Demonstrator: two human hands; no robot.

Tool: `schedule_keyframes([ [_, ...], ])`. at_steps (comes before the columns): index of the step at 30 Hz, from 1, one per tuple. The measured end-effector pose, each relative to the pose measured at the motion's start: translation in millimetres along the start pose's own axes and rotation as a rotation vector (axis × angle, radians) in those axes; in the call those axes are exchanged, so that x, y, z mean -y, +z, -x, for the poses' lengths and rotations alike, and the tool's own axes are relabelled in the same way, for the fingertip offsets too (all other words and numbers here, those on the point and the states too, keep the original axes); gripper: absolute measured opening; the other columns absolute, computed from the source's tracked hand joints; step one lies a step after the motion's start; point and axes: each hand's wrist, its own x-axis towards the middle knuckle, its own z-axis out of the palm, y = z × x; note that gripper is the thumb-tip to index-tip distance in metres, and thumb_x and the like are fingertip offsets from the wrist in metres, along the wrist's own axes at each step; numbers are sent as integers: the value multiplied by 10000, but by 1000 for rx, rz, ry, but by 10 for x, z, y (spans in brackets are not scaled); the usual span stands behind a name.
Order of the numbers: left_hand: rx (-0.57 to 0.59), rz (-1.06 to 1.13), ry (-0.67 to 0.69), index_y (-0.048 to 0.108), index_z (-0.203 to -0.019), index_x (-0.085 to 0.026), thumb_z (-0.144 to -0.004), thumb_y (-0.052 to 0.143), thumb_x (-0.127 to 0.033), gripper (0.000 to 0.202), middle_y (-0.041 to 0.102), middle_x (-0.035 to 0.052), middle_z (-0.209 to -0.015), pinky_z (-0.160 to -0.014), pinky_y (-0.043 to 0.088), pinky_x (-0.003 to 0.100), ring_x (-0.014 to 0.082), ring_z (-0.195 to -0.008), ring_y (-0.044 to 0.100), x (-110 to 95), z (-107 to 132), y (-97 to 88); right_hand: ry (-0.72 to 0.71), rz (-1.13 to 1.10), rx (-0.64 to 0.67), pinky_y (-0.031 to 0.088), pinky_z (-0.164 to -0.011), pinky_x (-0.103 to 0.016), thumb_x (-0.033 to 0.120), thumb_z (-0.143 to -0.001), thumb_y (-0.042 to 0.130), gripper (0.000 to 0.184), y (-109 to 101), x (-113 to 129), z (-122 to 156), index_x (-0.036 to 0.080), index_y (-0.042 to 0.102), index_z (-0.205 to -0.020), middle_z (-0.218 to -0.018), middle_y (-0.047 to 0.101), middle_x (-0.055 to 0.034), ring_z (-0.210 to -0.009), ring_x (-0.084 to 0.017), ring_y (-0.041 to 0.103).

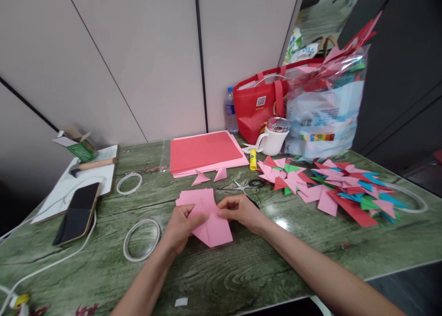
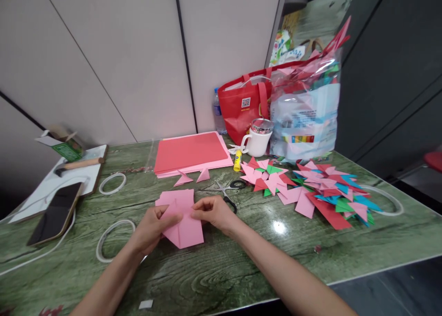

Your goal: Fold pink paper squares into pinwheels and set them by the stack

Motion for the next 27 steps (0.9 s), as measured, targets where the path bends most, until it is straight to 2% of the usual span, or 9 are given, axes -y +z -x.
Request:
schedule_keyframes([
  [4, 5, 6, -5, 626, -601, -89, -485, 789, -352, 330, 585, 17, -539, -458, 352, 208, 105, -470, 481, -21, 6, -4, -10, 34, 1, 408, -497, -230, 358, -504, 781, 267, -2, 0, 1, 144, 651, -596, -512, 584, 37, -466, -77, 487],
  [9, 30, -23, 9, 626, -575, -92, -496, 778, -373, 328, 569, 6, -527, -440, 323, 201, 89, -448, 448, -36, 38, 50, -143, 126, -8, 423, -591, -242, 342, -588, 738, 260, 50, -5, 17, 160, 674, -762, -680, 641, 6, -598, -104, 537],
  [12, 40, -84, 30, 591, -502, -99, -486, 783, -372, 334, 506, -20, -466, -411, 264, 191, 74, -419, 401, 10, 53, 105, -194, 163, 11, 371, -538, -231, 366, -644, 695, 221, 80, -7, 35, 152, 649, -667, -612, 602, 12, -542, -93, 485],
  [16, 74, -88, 40, 580, -489, -104, -486, 778, -403, 359, 481, -23, -455, -410, 251, 195, 79, -428, 398, 62, 52, 140, -199, 151, -36, 291, -480, -222, 373, -636, 693, 270, 99, 2, 54, 147, 584, -539, -515, 516, 34, -477, -76, 400],
  [21, 37, -94, 41, 573, -483, -106, -485, 774, -416, 369, 469, -30, -449, -414, 255, 194, 77, -427, 395, 75, 46, 143, -200, 166, -12, 317, -507, -221, 377, -637, 696, 253, 102, -19, 36, 144, 603, -609, -570, 551, 24, -512, -81, 428],
  [25, 30, -82, 39, 603, -516, -99, -488, 778, -397, 346, 501, -22, -469, -423, 289, 198, 88, -442, 425, 102, 49, 171, -232, 180, -62, 284, -467, -213, 385, -606, 722, 300, 77, -42, 23, 142, 560, -539, -517, 518, 36, -471, -67, 386],
  [27, 16, -44, 50, 615, -536, -94, -498, 780, -372, 326, 529, -13, -489, -434, 317, 200, 92, -453, 445, 108, 46, 179, -231, 157, -60, 323, -486, -216, 383, -610, 720, 270, 69, -35, 25, 142, 599, -601, -562, 557, 25, -493, -75, 431],
])
